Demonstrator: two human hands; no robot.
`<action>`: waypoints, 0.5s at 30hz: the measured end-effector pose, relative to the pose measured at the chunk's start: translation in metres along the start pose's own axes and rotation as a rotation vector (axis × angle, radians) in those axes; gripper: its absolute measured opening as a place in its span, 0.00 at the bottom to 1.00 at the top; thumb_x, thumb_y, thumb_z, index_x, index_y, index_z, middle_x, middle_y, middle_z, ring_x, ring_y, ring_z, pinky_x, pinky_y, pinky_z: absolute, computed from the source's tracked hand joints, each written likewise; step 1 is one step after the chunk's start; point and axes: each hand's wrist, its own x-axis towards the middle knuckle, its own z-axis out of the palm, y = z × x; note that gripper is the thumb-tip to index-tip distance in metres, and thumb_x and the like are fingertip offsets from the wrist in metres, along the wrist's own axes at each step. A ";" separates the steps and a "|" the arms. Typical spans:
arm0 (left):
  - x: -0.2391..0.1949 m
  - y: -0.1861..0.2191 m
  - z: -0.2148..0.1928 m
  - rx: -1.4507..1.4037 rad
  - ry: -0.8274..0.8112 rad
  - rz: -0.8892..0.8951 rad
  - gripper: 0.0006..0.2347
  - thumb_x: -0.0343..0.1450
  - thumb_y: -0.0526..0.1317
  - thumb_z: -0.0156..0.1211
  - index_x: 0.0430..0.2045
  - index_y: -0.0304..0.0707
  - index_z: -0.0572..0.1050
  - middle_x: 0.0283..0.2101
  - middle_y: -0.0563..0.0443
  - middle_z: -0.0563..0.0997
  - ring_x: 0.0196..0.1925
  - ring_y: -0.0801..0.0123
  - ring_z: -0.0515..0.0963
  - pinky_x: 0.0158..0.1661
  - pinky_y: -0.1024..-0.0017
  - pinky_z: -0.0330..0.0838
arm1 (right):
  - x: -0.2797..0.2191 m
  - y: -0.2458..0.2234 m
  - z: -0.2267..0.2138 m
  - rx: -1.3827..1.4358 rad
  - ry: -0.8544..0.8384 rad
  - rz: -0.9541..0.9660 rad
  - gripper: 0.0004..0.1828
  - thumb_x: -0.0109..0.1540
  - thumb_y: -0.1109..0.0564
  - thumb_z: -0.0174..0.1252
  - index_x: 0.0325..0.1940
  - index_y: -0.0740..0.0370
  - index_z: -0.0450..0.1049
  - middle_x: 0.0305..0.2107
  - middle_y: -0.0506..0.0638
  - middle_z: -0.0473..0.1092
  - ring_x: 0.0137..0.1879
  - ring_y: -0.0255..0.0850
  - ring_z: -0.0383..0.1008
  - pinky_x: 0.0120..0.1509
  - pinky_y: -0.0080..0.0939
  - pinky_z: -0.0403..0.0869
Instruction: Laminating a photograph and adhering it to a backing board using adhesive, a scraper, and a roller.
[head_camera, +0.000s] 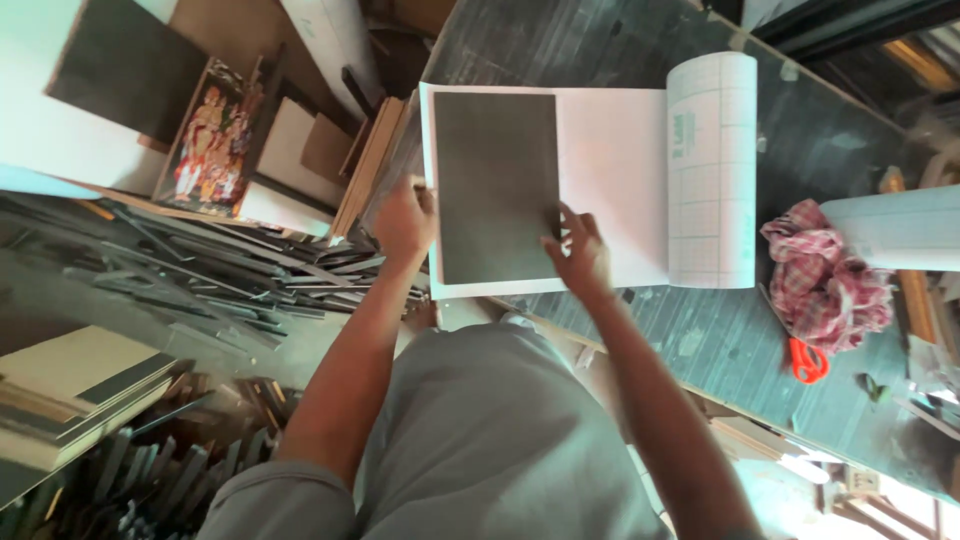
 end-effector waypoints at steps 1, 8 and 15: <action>-0.008 -0.002 -0.001 0.010 0.004 -0.004 0.05 0.72 0.44 0.64 0.35 0.47 0.81 0.35 0.44 0.85 0.38 0.48 0.83 0.37 0.52 0.75 | 0.000 0.005 -0.001 0.011 -0.004 -0.002 0.33 0.63 0.50 0.67 0.71 0.57 0.67 0.54 0.57 0.70 0.54 0.51 0.74 0.58 0.50 0.74; -0.051 0.001 -0.024 0.160 -0.021 0.318 0.23 0.67 0.33 0.63 0.58 0.50 0.75 0.45 0.43 0.75 0.40 0.49 0.80 0.40 0.54 0.75 | 0.011 0.026 0.004 0.182 -0.171 0.099 0.50 0.50 0.56 0.76 0.75 0.55 0.63 0.40 0.54 0.66 0.38 0.41 0.72 0.45 0.41 0.77; -0.059 -0.012 -0.022 0.042 0.021 0.436 0.24 0.66 0.29 0.60 0.59 0.45 0.75 0.46 0.42 0.75 0.47 0.48 0.78 0.47 0.56 0.73 | 0.018 0.037 -0.004 0.269 -0.296 0.167 0.49 0.53 0.59 0.73 0.76 0.51 0.59 0.40 0.52 0.66 0.41 0.41 0.72 0.49 0.42 0.76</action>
